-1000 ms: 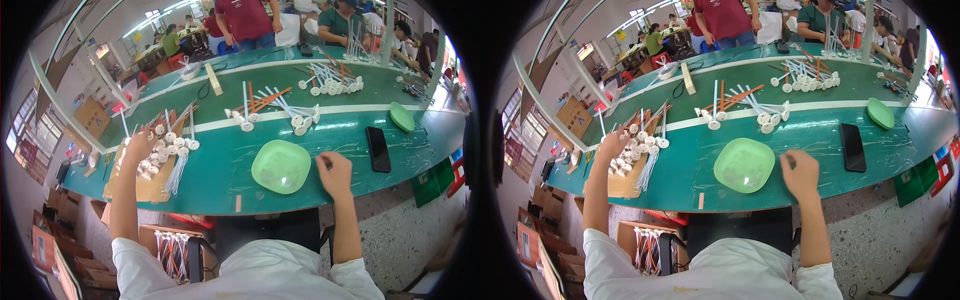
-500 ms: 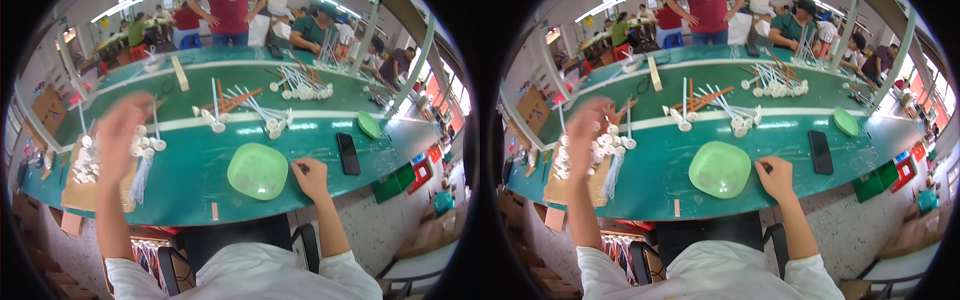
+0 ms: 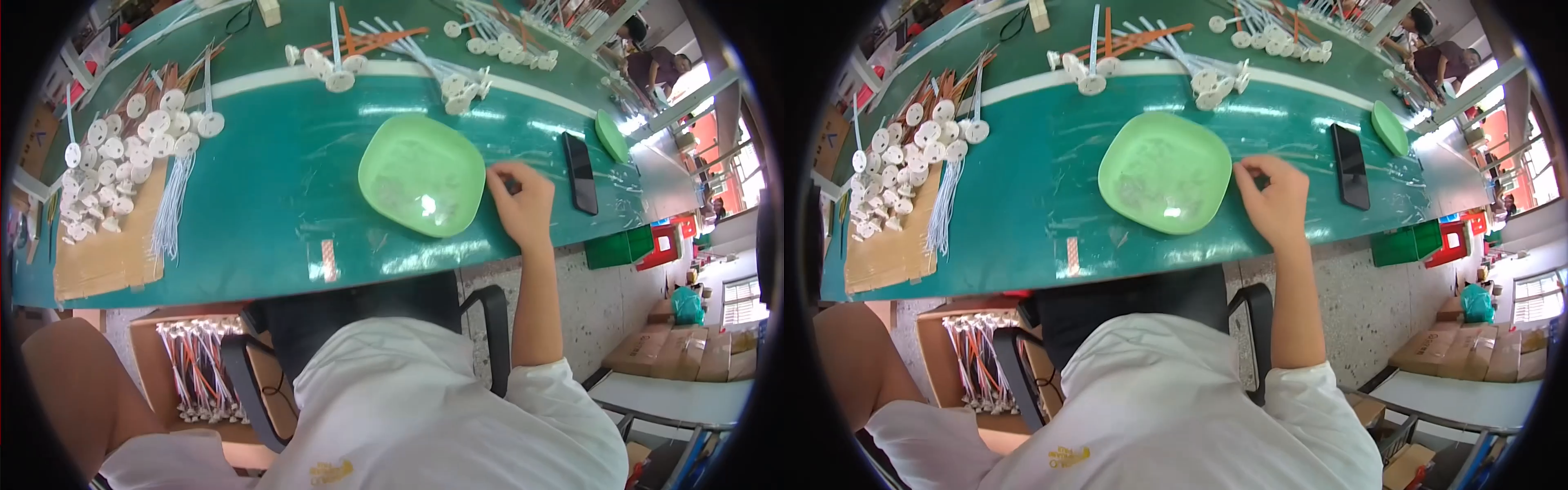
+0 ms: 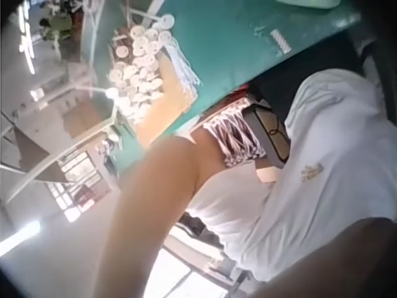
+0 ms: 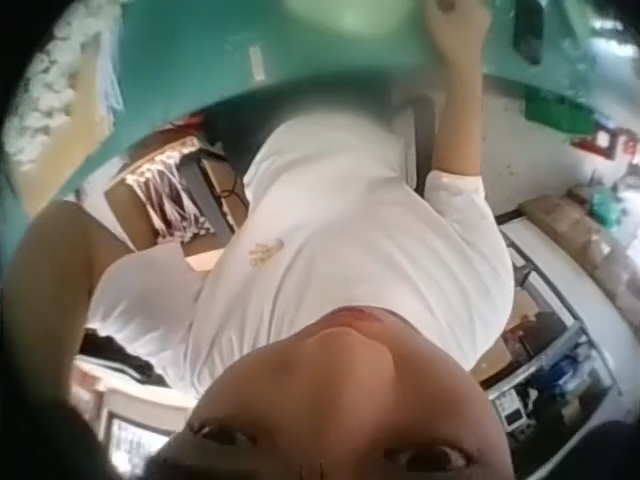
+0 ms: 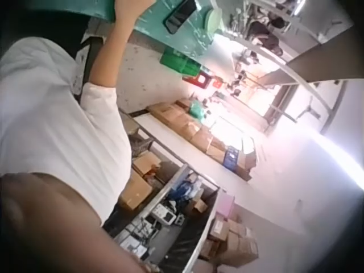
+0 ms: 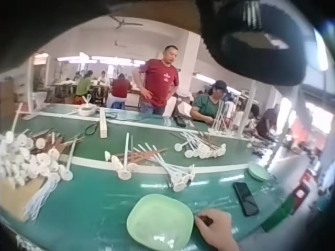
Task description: Assembling LED light strips by fitting them into plastic bases and connecting wires.
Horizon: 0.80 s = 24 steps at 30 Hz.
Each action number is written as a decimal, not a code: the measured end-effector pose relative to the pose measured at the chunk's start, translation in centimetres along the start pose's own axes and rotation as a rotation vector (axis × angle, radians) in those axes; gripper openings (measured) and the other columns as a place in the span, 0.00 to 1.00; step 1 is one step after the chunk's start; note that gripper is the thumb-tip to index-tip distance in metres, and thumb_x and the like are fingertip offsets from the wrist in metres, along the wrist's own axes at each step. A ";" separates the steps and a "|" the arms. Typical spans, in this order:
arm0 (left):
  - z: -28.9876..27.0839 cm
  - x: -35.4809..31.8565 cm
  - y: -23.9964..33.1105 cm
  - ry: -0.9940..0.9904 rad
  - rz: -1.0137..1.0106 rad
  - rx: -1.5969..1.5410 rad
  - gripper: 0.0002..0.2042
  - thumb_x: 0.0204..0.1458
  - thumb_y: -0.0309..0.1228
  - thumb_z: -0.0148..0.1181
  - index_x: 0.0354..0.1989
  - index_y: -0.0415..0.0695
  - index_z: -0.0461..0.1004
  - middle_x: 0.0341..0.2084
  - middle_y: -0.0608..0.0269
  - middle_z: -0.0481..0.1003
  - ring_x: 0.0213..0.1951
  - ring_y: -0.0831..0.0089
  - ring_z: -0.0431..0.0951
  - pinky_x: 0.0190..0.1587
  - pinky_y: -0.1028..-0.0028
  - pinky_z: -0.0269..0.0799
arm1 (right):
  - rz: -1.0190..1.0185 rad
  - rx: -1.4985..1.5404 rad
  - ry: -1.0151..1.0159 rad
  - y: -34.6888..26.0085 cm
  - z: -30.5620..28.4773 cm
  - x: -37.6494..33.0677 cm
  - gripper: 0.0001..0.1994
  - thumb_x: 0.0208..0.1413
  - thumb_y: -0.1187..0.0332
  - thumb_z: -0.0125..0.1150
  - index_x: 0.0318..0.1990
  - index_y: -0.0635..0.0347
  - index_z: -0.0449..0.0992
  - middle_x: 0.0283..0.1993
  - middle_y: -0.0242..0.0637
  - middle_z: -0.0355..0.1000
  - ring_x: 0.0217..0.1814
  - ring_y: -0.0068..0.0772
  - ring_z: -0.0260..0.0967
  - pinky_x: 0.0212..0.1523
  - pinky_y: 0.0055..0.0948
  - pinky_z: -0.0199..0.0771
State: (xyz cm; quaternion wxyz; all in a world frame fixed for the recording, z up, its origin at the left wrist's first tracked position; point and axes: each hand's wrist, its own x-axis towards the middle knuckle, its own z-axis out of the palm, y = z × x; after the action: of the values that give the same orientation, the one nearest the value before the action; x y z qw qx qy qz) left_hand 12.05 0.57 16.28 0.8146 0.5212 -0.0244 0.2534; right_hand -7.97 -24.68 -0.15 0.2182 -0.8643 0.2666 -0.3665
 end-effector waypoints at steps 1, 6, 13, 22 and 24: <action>0.5 -0.1 -0.3 -0.001 0.019 -0.031 0.15 0.62 0.31 0.44 0.55 0.44 0.68 0.34 0.61 0.74 0.34 0.77 0.71 0.35 0.77 0.67 | -0.032 -0.050 -0.009 0.8 0.2 -0.3 0.05 0.50 0.73 0.68 0.34 0.64 0.81 0.30 0.36 0.78 0.29 0.23 0.73 0.30 0.23 0.69; 2.3 -1.5 -0.9 -0.020 0.046 -0.140 0.16 0.61 0.32 0.46 0.56 0.43 0.67 0.35 0.60 0.73 0.34 0.76 0.71 0.36 0.76 0.67 | -0.039 0.010 -0.025 0.2 -0.9 0.0 0.05 0.49 0.73 0.68 0.33 0.65 0.80 0.31 0.38 0.78 0.31 0.27 0.75 0.33 0.25 0.72; 4.3 0.4 -1.1 -0.135 0.181 -0.199 0.17 0.61 0.34 0.47 0.56 0.43 0.67 0.37 0.60 0.73 0.35 0.75 0.71 0.36 0.75 0.67 | -0.163 -0.075 -0.024 0.0 -0.2 1.5 0.06 0.45 0.75 0.68 0.31 0.64 0.79 0.34 0.42 0.79 0.38 0.46 0.77 0.40 0.36 0.76; 4.9 2.8 2.3 -0.035 0.526 -0.384 0.19 0.60 0.36 0.49 0.57 0.43 0.66 0.39 0.58 0.73 0.35 0.73 0.71 0.37 0.73 0.66 | -0.154 -0.045 -0.045 -0.4 -0.3 -0.7 0.07 0.43 0.78 0.66 0.32 0.63 0.79 0.34 0.44 0.78 0.39 0.45 0.76 0.41 0.36 0.76; 4.0 4.3 3.0 -0.120 0.553 -0.367 0.19 0.60 0.37 0.49 0.57 0.43 0.66 0.39 0.58 0.72 0.36 0.73 0.71 0.37 0.73 0.66 | -0.137 -0.041 -0.054 -1.7 0.0 -1.4 0.07 0.42 0.78 0.66 0.32 0.63 0.79 0.35 0.44 0.78 0.39 0.45 0.76 0.41 0.36 0.76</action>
State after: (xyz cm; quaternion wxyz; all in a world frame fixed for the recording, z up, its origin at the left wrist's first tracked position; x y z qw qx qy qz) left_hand 15.39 -0.18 21.88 0.7924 0.3534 -0.2581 0.4250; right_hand -8.23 -22.53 0.10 0.1820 -0.8943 0.2085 -0.3516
